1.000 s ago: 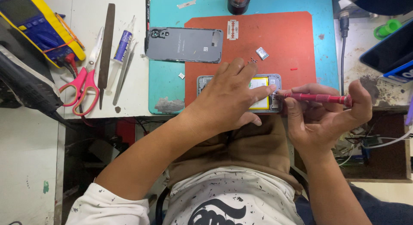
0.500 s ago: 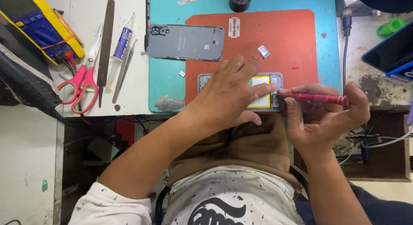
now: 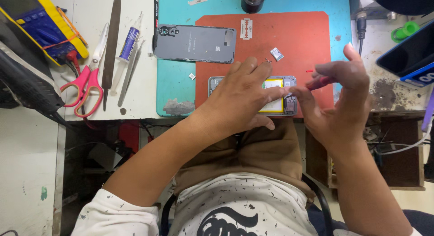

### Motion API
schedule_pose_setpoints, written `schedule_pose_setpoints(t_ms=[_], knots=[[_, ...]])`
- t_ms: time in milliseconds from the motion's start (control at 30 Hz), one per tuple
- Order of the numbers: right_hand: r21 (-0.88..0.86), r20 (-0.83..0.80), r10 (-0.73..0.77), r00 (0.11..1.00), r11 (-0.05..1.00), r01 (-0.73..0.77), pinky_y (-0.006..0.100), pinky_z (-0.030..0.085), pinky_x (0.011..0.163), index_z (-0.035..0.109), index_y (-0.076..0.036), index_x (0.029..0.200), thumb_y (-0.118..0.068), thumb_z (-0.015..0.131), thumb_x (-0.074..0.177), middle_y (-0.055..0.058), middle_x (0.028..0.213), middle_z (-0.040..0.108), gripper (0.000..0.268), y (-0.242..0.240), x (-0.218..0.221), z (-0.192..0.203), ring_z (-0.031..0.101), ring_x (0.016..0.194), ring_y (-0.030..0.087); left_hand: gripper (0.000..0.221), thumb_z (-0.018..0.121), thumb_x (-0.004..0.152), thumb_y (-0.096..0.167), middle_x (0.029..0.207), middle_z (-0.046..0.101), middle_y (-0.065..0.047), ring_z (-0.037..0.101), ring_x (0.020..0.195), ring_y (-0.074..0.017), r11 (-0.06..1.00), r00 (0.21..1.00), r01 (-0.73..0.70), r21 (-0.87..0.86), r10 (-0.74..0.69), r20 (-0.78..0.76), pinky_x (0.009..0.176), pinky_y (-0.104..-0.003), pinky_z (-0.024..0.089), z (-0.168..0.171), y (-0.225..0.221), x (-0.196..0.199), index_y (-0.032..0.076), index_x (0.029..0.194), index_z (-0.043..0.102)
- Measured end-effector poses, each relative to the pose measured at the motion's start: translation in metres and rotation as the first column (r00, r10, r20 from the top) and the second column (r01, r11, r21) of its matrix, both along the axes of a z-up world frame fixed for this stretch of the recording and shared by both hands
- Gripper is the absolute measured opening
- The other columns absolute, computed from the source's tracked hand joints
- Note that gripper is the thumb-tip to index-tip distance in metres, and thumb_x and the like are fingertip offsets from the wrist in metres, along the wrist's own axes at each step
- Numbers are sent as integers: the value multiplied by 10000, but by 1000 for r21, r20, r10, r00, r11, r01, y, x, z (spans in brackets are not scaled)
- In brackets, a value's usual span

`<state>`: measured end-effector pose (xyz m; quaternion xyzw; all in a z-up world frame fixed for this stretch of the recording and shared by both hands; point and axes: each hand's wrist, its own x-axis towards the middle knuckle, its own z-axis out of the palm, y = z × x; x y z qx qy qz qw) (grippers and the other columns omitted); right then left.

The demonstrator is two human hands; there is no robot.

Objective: The person is repairing a smartphone by securing internal components. They use a red screwdriver to tighten screws around the battery and camera module area of the disassembled phone. The person handles the phone and screws, placing them on a red mat on the workbench.

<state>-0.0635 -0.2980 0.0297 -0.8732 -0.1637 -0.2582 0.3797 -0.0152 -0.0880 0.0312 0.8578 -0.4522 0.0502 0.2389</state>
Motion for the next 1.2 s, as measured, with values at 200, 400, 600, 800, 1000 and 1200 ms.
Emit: schedule_pose_setpoints(t_ms=[200, 400, 600, 800, 1000, 1200], knots=[[33, -92, 160, 983, 987, -158, 636, 186, 1331, 287, -67, 1327, 94, 676, 962, 145, 1190, 623, 557, -4, -13, 0, 669, 1225, 353, 732, 923, 580, 463, 1136, 548, -120, 498, 1095, -344, 1000, 999, -5, -30, 6, 45, 919, -483, 449, -2, 1, 0, 222, 1247, 739], [-94, 32, 26, 999, 995, -23, 563, 303, 1285, 309, -42, 1319, 42, 784, 924, 186, 1211, 578, 624, 11, -5, 7, 600, 1214, 323, 678, 932, 573, 480, 1136, 553, -127, 496, 1101, -342, 999, 998, -1, -36, 3, 62, 892, -479, 438, -6, 0, 3, 209, 1171, 759], [25, -62, 42, 997, 999, -41, 562, 399, 1272, 344, -91, 1327, -36, 801, 953, 56, 1024, 604, 593, 16, 0, 4, 662, 1042, 169, 663, 936, 587, 461, 1143, 555, -118, 498, 1101, -330, 1000, 1000, -12, -13, 12, 29, 875, -470, 436, -6, 1, 0, 193, 1167, 759], [-26, -98, 93, 991, 995, -96, 524, 437, 1248, 324, -64, 1407, 70, 719, 996, 131, 1211, 655, 586, 9, -19, 4, 700, 1237, 294, 679, 930, 576, 462, 1146, 556, -110, 499, 1109, -327, 999, 998, -28, -33, 29, 50, 912, -470, 448, -7, 1, -1, 207, 1181, 756], [-17, -34, -23, 999, 1000, 23, 480, 538, 1085, 365, -47, 1383, -2, 829, 921, 202, 1300, 569, 657, 6, -13, 2, 698, 1099, 290, 691, 921, 590, 481, 1150, 555, -132, 499, 1097, -336, 999, 996, -34, -30, 36, 82, 892, -476, 440, -9, -1, -3, 234, 1211, 745], [-7, -42, -13, 999, 1000, 12, 495, 498, 1162, 371, -72, 1377, 8, 827, 936, 151, 1122, 647, 640, 10, -14, 3, 729, 971, 240, 729, 916, 605, 471, 1146, 556, -126, 500, 1091, -337, 999, 998, -30, -19, 31, 58, 914, -473, 446, -8, -1, -4, 265, 1276, 720]])
